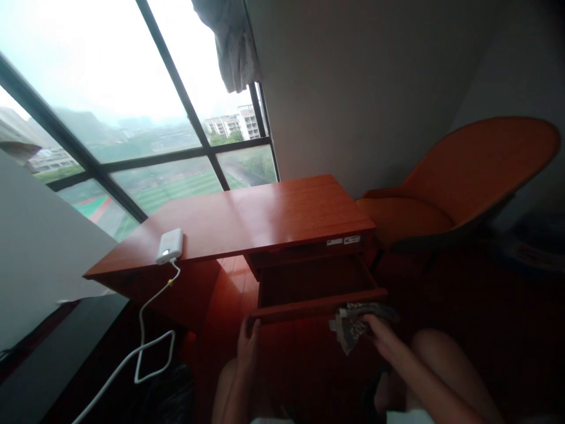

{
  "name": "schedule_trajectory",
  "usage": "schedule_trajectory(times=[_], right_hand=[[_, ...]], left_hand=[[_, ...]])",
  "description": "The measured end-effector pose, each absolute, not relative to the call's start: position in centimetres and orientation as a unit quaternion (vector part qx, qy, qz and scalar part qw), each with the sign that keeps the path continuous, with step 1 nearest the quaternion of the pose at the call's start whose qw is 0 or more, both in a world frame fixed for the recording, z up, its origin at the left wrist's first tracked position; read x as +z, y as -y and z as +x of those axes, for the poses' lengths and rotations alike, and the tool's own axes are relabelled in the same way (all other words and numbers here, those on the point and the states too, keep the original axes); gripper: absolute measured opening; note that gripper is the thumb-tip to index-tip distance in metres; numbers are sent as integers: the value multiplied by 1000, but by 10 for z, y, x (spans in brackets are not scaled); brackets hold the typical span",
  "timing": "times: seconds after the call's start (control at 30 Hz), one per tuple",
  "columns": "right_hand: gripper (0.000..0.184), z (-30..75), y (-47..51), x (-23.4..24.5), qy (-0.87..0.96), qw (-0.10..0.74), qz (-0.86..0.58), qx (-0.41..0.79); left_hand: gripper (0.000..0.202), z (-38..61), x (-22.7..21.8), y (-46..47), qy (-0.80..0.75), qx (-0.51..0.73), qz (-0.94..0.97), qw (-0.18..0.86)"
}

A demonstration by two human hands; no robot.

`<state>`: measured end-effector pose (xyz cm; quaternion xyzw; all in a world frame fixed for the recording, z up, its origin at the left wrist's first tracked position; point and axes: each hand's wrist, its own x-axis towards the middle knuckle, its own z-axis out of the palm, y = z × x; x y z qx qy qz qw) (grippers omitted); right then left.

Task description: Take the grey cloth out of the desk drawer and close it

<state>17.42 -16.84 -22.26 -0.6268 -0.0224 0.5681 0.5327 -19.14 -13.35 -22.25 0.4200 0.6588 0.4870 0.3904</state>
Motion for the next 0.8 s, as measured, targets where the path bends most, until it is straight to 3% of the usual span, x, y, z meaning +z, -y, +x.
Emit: schedule_trajectory(times=[0.27,0.53,0.8], right_hand=[[39,213,162,-238,81,612,-672,410],[38,224,158,-234,158,616,-688,348],[22,233,161,-206,152,637,-658,371]], left_hand=[[53,-197,-232,126,-657,501,443,348],[45,-192,-218,127,-655,502,452,339],[49,-199,-224,126,-669,499,445,325]])
